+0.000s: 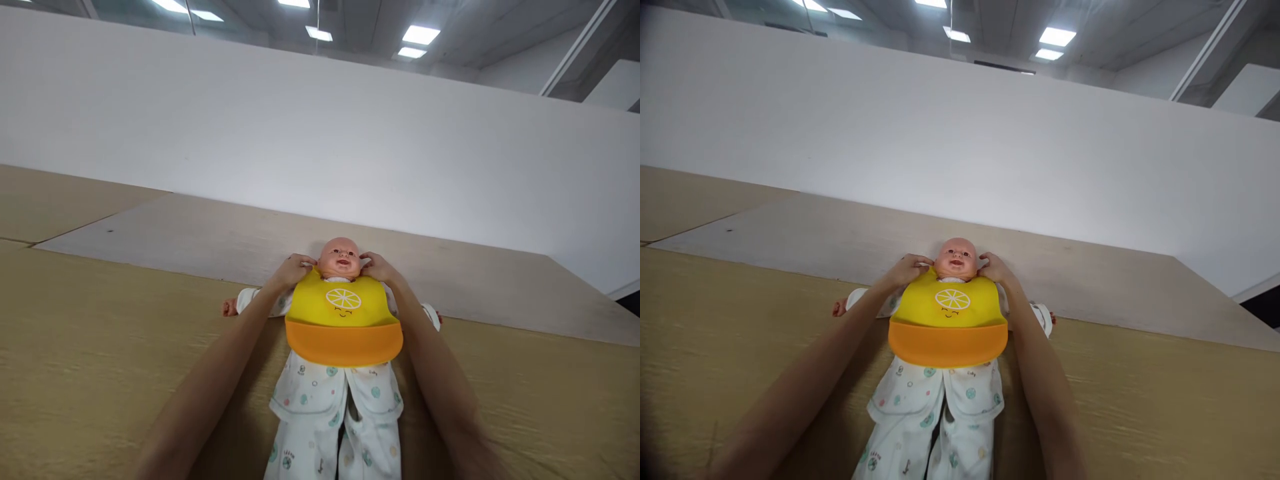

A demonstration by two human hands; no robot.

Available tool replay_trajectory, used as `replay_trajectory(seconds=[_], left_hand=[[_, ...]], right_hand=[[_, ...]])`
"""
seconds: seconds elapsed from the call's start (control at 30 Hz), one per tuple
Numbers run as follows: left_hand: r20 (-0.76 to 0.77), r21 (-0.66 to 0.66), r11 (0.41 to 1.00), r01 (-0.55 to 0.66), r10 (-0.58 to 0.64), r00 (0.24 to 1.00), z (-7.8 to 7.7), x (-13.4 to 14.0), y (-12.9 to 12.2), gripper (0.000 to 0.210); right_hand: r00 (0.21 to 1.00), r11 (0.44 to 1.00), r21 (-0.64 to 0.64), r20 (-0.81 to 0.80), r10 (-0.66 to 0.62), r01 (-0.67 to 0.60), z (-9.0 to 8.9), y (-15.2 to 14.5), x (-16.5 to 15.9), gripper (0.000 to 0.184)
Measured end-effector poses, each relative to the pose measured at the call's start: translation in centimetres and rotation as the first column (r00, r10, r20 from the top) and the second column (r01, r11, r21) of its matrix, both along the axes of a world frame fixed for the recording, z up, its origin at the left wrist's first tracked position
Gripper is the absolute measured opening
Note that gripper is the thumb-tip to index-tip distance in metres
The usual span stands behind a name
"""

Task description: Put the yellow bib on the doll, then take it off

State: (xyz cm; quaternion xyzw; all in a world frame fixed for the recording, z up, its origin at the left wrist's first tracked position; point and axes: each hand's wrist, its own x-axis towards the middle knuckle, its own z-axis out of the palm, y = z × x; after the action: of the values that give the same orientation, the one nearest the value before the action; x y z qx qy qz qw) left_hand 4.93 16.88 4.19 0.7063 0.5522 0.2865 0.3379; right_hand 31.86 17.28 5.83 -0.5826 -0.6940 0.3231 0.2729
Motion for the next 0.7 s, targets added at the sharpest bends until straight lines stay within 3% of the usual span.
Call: replay_trajectory(seconds=[0.07,0.13,0.23,0.33,0.5,0.6,0.7], left_hand=[[0.030,-0.007,1.000,0.014,-0.013,0.999,0.4,-0.2,-0.7,0.041],[0.034,0.017,0.998,0.055,-0.055,0.998,1.0,-0.6,-2.0,0.033],[0.049,0.029,0.991,0.134,-0.135,0.990,2.4,-1.5,-4.7,0.027],[0.156,-0.060,0.981,0.184,-0.173,0.973,3.7,-2.5,-8.0,0.032],[0.427,-0.212,0.945,0.249,-0.139,0.894,4.0,-4.3,-12.8,0.036],[0.574,-0.302,0.916,0.264,-0.046,0.817,3.6,-4.8,-14.1,0.041],[0.662,-0.302,0.927,0.221,0.037,0.749,3.5,-4.7,-14.4,0.046]], right_hand=[[0.999,0.999,-0.025,-0.007,-0.036,0.035,0.4,-1.4,0.8,0.043],[0.996,1.000,-0.029,-0.088,0.003,-0.005,1.1,-3.7,1.8,0.058],[0.931,0.971,-0.038,-0.294,0.216,-0.237,2.2,-8.0,3.3,0.063],[0.855,0.919,-0.097,-0.414,0.311,-0.382,2.8,-11.6,4.6,0.055],[0.797,0.870,-0.210,-0.536,0.278,-0.446,2.1,-14.5,6.0,0.051],[0.764,0.885,-0.205,-0.606,0.222,-0.419,1.8,-15.5,6.2,0.045],[0.716,0.918,-0.131,-0.669,0.198,-0.376,2.1,-16.4,5.8,0.043]])
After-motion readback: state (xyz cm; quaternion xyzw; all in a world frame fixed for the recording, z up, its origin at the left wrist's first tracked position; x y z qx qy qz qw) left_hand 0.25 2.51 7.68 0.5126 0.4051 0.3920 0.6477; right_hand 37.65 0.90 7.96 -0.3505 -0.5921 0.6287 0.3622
